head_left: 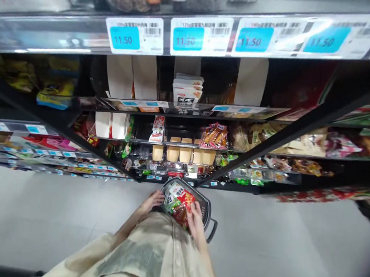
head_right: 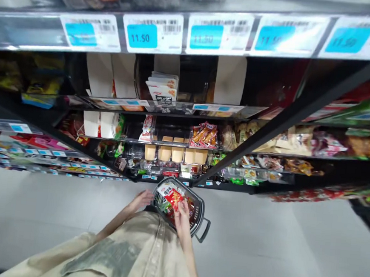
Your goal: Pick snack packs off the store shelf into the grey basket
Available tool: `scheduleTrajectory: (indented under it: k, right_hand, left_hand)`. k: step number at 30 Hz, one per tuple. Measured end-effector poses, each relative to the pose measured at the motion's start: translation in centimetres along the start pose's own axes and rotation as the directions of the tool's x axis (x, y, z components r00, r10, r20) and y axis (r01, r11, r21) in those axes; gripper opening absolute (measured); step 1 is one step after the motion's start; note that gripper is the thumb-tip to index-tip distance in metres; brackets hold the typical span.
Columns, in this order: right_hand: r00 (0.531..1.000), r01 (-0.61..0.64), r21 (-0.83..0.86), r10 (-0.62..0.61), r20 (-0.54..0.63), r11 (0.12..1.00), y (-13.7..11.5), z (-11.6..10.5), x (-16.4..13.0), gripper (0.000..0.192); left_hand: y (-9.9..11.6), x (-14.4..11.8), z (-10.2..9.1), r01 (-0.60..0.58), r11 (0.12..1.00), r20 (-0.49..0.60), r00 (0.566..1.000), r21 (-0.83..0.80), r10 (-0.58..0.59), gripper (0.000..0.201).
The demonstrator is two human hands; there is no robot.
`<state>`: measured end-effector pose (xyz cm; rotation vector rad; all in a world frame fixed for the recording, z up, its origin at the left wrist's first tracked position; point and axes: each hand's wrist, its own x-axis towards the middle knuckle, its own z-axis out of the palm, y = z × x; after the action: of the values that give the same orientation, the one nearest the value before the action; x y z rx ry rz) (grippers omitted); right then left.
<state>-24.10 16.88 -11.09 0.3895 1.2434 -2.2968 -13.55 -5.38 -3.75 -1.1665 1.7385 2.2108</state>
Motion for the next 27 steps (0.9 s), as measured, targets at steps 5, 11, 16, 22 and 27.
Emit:
scheduleTrajectory:
  k: [5, 11, 16, 22, 27]
  right_hand:
    - [0.991, -0.112, -0.115, 0.119, 0.055, 0.987, -0.5, 2.5, -1.8, 0.047]
    - [0.995, -0.053, -0.328, 0.079, 0.067, 0.943, -2.4, 1.8, -1.8, 0.061]
    - [0.932, -0.101, -0.562, 0.276, 0.235, 0.821, -2.7, 3.3, -3.5, 0.054]
    - [0.883, -0.044, -0.579, 0.303, 0.359, 0.814, -0.9, 4.9, -5.6, 0.051]
    - [0.844, -0.073, -0.607, 0.373, 0.385, 0.792, 0.8, 4.0, -5.6, 0.052]
  left_hand:
    - [1.2, 2.4, 2.1, -0.052, 0.955, 0.08, 0.994, -0.294, 0.079, 0.034]
    - [1.6, 2.0, 0.5, -0.124, 0.951, 0.072, 0.986, -0.284, 0.15, 0.065]
    - [0.9, 1.7, -0.1, -0.154, 0.969, 0.092, 0.98, -0.193, 0.174, 0.074]
    - [-1.0, 0.6, 0.1, -0.173, 0.971, 0.077, 0.979, -0.164, 0.188, 0.068]
    - [-3.9, -2.1, -0.1, -0.191, 0.958, 0.031, 0.979, -0.213, 0.202, 0.062]
